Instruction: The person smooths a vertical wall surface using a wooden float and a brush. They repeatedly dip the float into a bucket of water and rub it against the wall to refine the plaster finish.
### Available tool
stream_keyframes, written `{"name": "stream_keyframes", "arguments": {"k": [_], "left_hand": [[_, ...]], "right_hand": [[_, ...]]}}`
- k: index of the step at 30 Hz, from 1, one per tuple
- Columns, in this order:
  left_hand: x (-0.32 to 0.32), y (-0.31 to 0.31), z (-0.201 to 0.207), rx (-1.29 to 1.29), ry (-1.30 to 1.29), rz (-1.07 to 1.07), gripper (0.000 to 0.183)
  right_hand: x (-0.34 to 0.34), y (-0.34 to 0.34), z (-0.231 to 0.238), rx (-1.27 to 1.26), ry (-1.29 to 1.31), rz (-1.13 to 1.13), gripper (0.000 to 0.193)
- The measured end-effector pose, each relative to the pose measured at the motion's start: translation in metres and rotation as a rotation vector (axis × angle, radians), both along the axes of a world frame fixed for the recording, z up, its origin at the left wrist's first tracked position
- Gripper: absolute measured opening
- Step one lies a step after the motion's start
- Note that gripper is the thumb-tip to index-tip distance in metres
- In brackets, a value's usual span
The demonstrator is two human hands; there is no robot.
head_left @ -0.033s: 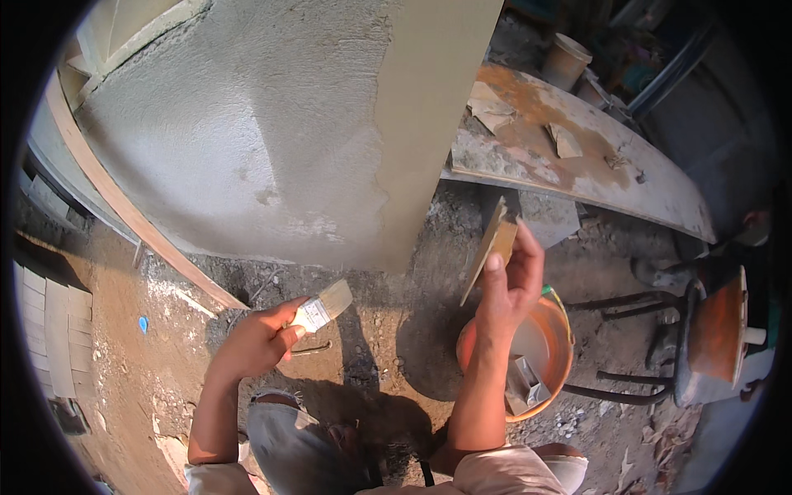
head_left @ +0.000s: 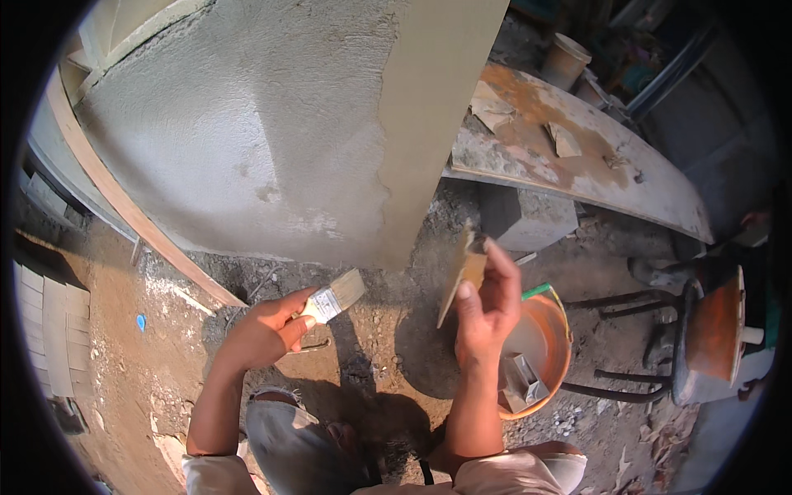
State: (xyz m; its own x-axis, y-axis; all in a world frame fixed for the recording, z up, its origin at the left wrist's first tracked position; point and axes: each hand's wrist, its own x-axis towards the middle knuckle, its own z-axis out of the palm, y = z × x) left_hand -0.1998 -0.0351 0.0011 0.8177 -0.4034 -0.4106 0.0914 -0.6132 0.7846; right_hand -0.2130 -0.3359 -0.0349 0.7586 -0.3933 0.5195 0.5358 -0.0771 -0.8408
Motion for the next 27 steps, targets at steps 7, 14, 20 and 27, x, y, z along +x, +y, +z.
{"name": "stream_keyframes", "arguments": {"k": [7,14,20,27], "left_hand": [[-0.007,-0.009,0.016,0.050,0.088,-0.233,0.052],[-0.046,0.039,-0.025,-0.022,0.055,-0.010,0.052],[-0.058,0.065,-0.025,-0.057,0.073,0.145,0.052],[-0.071,0.089,-0.025,-0.027,-0.012,0.231,0.050]], "right_hand": [[0.028,0.013,-0.001,-0.835,-0.053,-0.407,0.048],[0.100,0.025,0.209,-1.096,-0.691,-0.928,0.036],[0.107,0.038,0.028,-1.057,-0.371,-0.725,0.048],[0.056,0.057,-0.040,-1.071,-0.134,-0.576,0.056]]}}
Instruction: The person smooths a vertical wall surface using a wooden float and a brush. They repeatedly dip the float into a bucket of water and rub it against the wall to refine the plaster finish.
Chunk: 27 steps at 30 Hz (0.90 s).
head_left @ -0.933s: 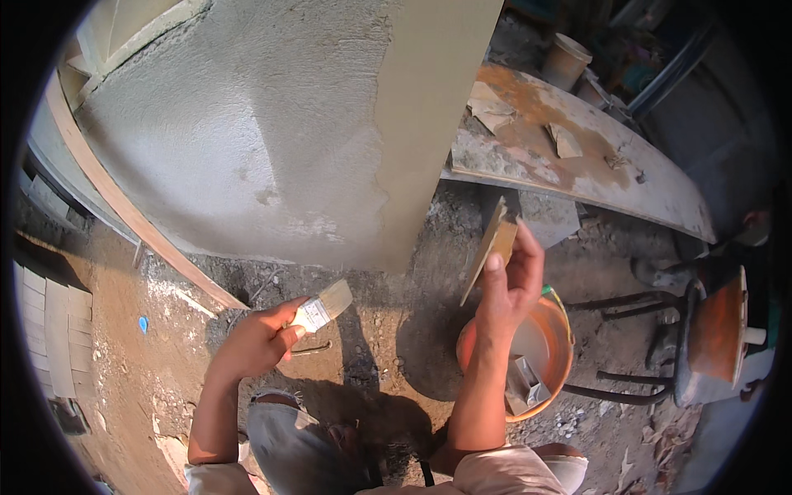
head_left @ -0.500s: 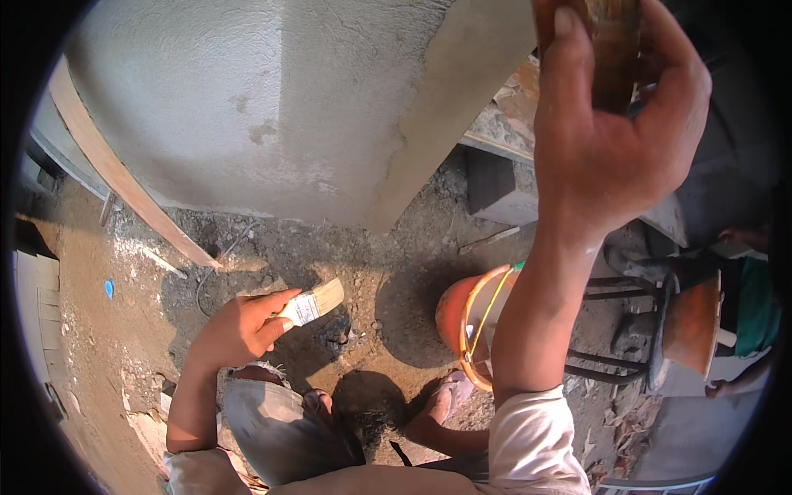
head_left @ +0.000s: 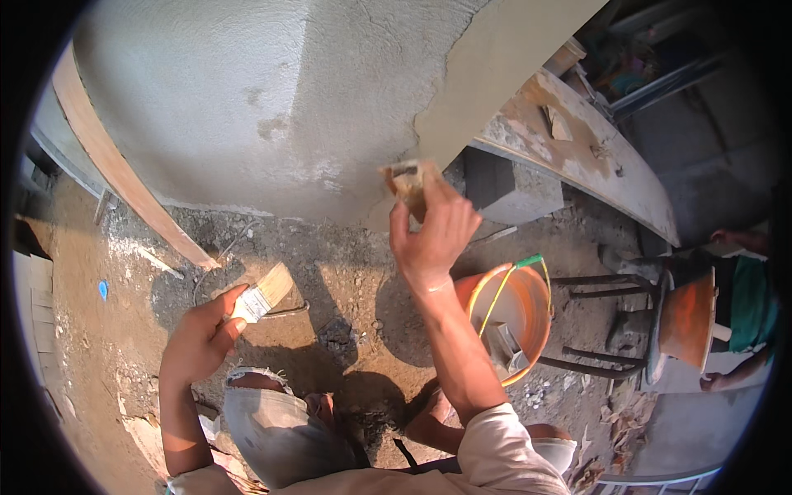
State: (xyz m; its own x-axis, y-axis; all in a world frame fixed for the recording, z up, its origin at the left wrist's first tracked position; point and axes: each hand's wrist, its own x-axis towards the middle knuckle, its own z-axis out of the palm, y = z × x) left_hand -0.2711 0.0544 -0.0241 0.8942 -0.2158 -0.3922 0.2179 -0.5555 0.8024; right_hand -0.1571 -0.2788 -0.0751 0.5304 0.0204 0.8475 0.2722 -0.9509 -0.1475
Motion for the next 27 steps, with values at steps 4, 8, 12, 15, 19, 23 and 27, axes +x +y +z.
{"name": "stream_keyframes", "arguments": {"k": [4,8,12,15,19,23,27], "left_hand": [[-0.005,0.002,-0.009,-0.038,0.037,0.079,0.051],[-0.003,0.003,-0.029,-0.094,0.080,0.124,0.051],[0.012,-0.009,-0.026,-0.059,0.086,0.065,0.051],[0.031,-0.022,-0.034,-0.043,0.075,0.079,0.052],[0.057,-0.045,-0.048,-0.068,0.139,-0.059,0.050],[0.064,-0.085,-0.032,-0.106,0.414,-0.555,0.053],[0.041,-0.064,-0.030,0.148,0.385,-0.610,0.053]], "right_hand": [[0.037,-0.022,0.155,-0.130,-0.417,-0.083,0.046],[0.062,-0.030,0.095,-0.121,-0.334,-0.070,0.054],[0.020,-0.018,-0.112,-0.025,0.138,-0.130,0.053],[-0.041,0.002,-0.166,0.148,0.388,-0.042,0.047],[-0.092,0.015,-0.089,0.611,0.515,0.570,0.050],[-0.060,-0.016,-0.062,0.573,0.423,0.330,0.052],[0.004,-0.065,0.041,1.272,0.045,0.570,0.050]]}}
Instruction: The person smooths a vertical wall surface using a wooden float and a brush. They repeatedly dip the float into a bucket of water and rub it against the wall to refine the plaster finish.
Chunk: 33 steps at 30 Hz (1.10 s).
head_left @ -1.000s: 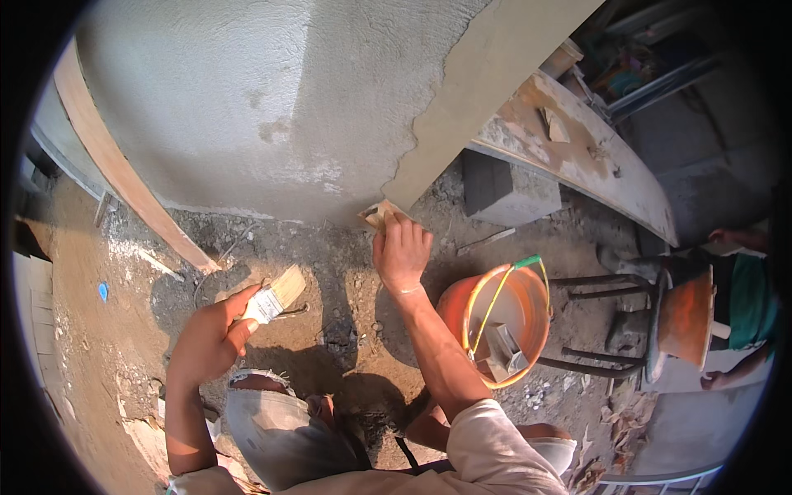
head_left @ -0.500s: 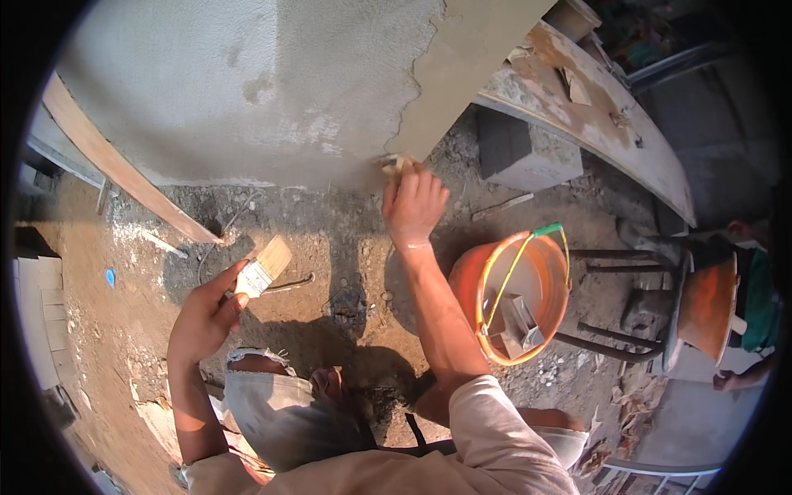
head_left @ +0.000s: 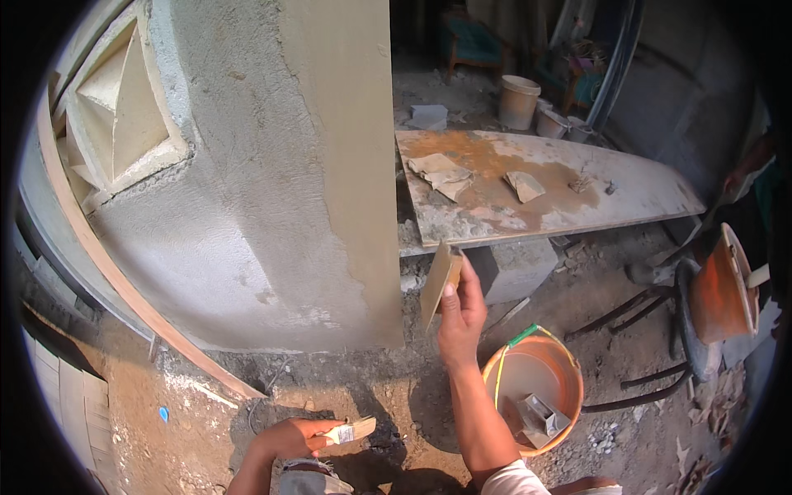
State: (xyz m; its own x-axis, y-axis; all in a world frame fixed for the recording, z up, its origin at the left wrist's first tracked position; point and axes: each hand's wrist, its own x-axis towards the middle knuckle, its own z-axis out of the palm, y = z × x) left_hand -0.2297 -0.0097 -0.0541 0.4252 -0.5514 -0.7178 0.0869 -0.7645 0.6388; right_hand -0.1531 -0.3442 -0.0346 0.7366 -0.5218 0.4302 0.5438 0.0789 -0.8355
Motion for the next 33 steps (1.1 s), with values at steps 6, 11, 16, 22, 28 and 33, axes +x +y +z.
{"name": "stream_keyframes", "arguments": {"k": [6,11,16,22,28,33], "left_hand": [[-0.008,0.027,0.006,0.092,-0.206,0.326,0.050],[-0.024,0.038,0.014,0.094,-0.289,0.417,0.049],[-0.031,0.059,0.025,0.071,-0.374,0.461,0.050],[-0.033,0.063,0.058,0.104,-0.418,0.591,0.046],[-0.032,0.066,0.064,0.067,-0.421,0.534,0.051],[-0.011,0.026,0.050,-0.258,-0.189,0.554,0.056]], "right_hand": [[0.075,-0.017,0.176,-0.304,-0.436,0.077,0.050],[0.102,0.001,0.123,-0.289,-0.301,0.030,0.049],[0.114,-0.036,0.010,-0.193,0.131,0.091,0.049],[0.092,-0.010,0.241,-0.220,-0.536,0.151,0.047],[0.124,-0.030,0.143,-0.323,-0.041,0.060,0.041],[0.004,-0.011,0.100,-0.223,-0.022,-0.132,0.040]]}}
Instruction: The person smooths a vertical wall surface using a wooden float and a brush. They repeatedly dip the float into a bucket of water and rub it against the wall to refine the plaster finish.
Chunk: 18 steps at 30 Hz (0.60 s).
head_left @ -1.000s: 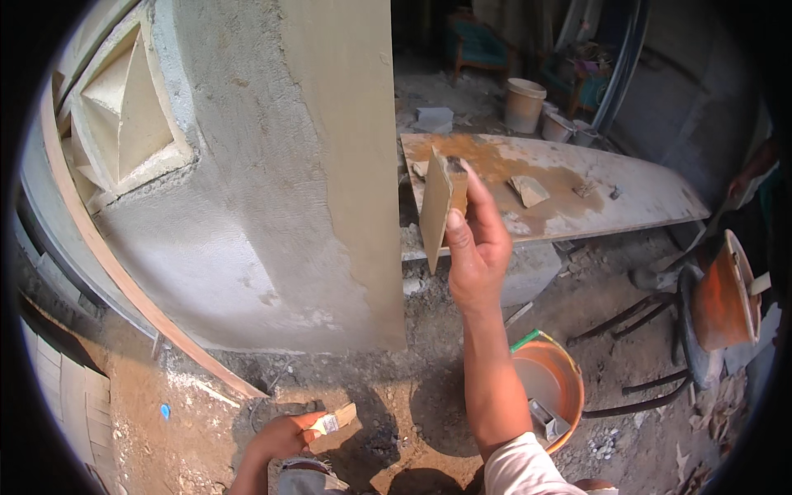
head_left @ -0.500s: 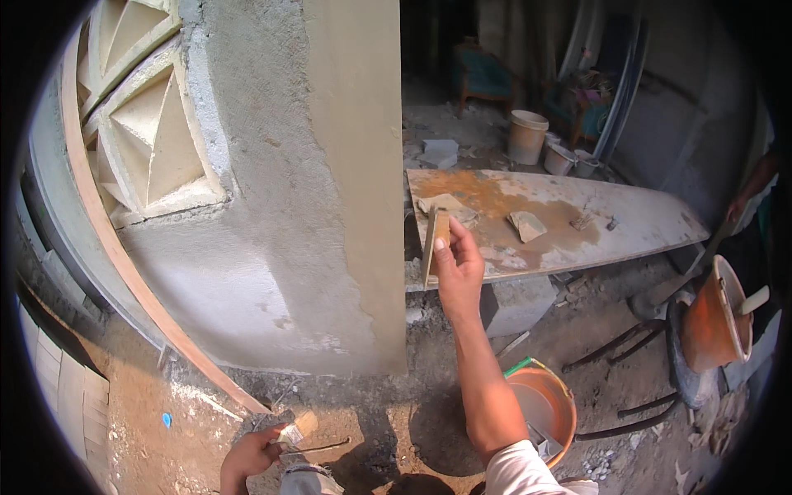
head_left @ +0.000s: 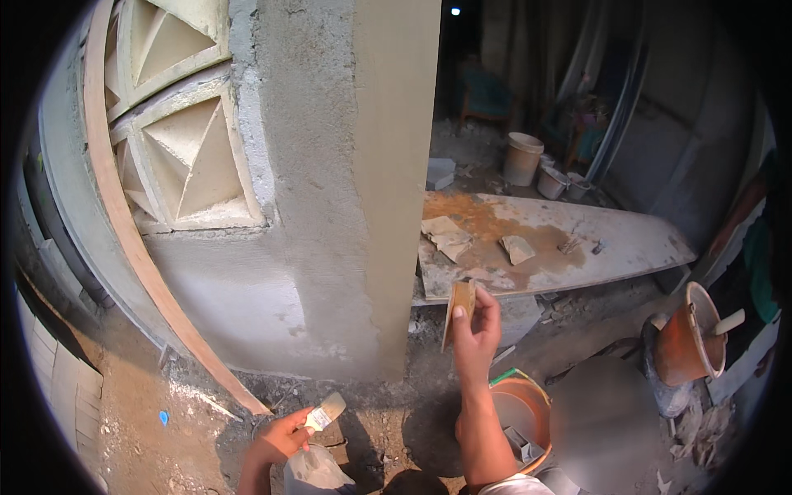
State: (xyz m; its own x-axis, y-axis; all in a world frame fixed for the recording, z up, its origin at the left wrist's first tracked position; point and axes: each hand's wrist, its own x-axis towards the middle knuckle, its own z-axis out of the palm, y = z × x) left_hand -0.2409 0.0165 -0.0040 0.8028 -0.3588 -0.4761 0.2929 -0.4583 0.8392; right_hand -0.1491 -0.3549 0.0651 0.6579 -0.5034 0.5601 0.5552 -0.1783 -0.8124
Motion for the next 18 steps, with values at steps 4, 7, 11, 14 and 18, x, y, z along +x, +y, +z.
{"name": "stream_keyframes", "arguments": {"k": [4,7,11,14,18], "left_hand": [[0.029,-0.072,0.040,-0.288,-0.014,-0.143,0.055],[0.026,-0.085,0.059,-0.309,0.005,-0.310,0.054],[0.007,-0.052,0.036,-0.231,0.019,-0.315,0.055],[-0.012,-0.021,0.009,-0.113,0.008,-0.149,0.056],[-0.012,0.001,0.014,-0.141,-0.090,-0.052,0.054]], "right_hand": [[-0.100,0.052,-0.008,-0.694,0.028,0.249,0.049],[-0.093,0.034,-0.028,-0.885,0.196,-0.059,0.051],[-0.026,-0.007,0.094,-0.854,-0.148,-0.505,0.046],[0.013,0.025,0.235,-0.984,-0.522,-0.648,0.048],[0.040,0.027,0.290,-1.141,-0.660,-0.888,0.044]]}}
